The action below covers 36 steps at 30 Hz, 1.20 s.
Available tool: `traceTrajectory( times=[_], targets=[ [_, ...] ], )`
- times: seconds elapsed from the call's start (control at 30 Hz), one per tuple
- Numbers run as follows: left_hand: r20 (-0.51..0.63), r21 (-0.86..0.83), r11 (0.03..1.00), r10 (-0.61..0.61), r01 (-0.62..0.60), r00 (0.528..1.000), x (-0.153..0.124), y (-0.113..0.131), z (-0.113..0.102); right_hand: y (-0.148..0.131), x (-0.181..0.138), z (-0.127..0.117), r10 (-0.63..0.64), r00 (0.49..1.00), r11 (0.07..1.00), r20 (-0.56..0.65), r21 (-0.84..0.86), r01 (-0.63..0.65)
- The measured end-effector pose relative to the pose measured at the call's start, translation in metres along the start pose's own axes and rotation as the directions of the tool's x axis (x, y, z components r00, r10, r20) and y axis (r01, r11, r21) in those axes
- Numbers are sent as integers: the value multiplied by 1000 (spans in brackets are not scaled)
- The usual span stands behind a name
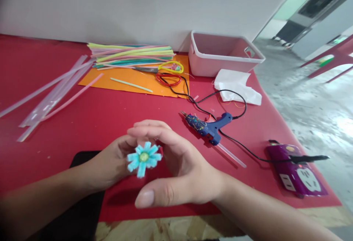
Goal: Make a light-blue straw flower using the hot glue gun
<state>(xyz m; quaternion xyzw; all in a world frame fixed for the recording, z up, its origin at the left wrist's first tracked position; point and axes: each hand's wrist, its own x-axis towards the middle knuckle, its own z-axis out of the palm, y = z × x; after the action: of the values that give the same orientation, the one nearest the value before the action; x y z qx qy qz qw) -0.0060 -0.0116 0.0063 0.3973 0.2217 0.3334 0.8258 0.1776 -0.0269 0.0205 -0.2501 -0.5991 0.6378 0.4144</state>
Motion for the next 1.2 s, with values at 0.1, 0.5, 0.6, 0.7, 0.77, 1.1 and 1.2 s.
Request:
traceTrajectory(
  times=[0.1, 0.5, 0.6, 0.7, 0.77, 1.1, 1.2],
  targets=[
    [-83, 43, 984, 173, -170, 981, -1, -3, 1, -1, -3, 0, -49, 992, 991, -114, -125, 35],
    [-59, 265, 902, 368, -341, 928, -4, -7, -1, 3, -7, 3, -207, 968, 926, -139, -346, 148],
    [-48, 277, 903, 355, -329, 934, -3, -7, 0, 3, -6, 5, -223, 965, 932, -135, -320, 171],
    [-55, 337, 883, 366, -328, 929, -2, -6, 0, 4, -5, 5, -229, 969, 936, -97, -295, 192],
    [-57, 364, 872, 371, -327, 927, -2, -6, 0, 3, -5, 5, -211, 974, 943, -87, -280, 180],
    [-213, 15, 989, 145, -145, 966, -1, -5, 0, 6, -6, 3, -66, 984, 989, -164, -144, 42],
    [-310, -13, 999, 43, -50, 950, 0, -6, -4, 14, -5, 3, -97, 966, 980, -241, -191, 51]
  ],
)
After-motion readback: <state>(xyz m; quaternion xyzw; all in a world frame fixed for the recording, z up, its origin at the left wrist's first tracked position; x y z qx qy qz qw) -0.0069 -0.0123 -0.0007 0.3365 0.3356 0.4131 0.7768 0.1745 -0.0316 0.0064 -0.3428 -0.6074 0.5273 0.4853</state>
